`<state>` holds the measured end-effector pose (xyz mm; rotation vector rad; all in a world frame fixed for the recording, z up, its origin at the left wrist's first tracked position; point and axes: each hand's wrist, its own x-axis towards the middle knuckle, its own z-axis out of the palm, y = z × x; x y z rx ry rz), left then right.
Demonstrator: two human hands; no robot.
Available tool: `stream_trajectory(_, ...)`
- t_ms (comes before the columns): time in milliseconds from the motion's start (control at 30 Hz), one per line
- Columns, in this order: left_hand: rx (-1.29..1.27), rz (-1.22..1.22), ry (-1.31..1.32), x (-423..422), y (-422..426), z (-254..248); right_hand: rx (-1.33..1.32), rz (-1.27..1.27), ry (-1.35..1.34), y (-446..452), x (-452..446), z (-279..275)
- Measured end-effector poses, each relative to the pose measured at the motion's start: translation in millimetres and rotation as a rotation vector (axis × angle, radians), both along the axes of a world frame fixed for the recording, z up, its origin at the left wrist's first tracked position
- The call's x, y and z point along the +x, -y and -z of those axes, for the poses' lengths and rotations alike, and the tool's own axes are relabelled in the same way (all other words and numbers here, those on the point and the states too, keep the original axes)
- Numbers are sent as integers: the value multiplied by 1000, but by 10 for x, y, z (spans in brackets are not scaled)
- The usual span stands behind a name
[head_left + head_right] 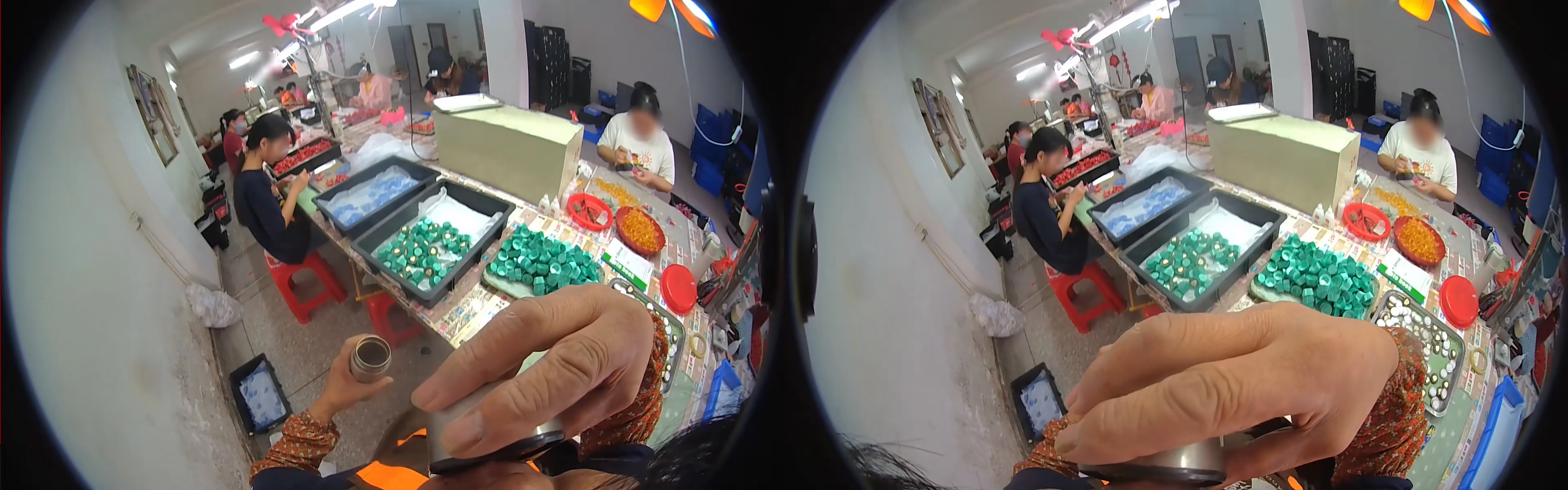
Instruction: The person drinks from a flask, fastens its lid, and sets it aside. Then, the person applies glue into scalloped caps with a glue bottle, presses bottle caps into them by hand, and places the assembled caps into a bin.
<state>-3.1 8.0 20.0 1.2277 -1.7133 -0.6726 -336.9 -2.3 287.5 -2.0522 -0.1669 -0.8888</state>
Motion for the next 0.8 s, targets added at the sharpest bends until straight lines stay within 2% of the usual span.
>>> stream_trajectory(133, -31, 13, 10, -16, 23, -44, -91, -3, -20, -7, -12, -112)
stream_trajectory(200, -41, 4, 33, -34, 9, -60, -65, -92, 18, 87, 4, -43)
stream_trajectory(367, -29, 55, -23, -66, 6, -70, 90, -364, 160, 595, 200, 608)
stream_trajectory(433, -50, 49, 29, -71, -23, -82, 444, -411, 177, 503, 199, 970)
stream_trajectory(500, 6, 47, 12, -75, -60, -64, 796, -362, 182, 435, 164, 1350)
stream_trajectory(567, 28, 48, 54, -75, -76, -72, 939, -179, 99, 459, 173, 1680)
stream_trajectory(600, 45, 50, 86, -95, -79, -130, 991, -71, 45, 460, 188, 1812)
stream_trajectory(667, 85, 56, 120, -108, -90, -148, 946, -23, 13, 525, 258, 2200)
stream_trajectory(800, 171, 48, 143, -125, -58, -97, 1024, 91, -7, 552, 389, 2768)
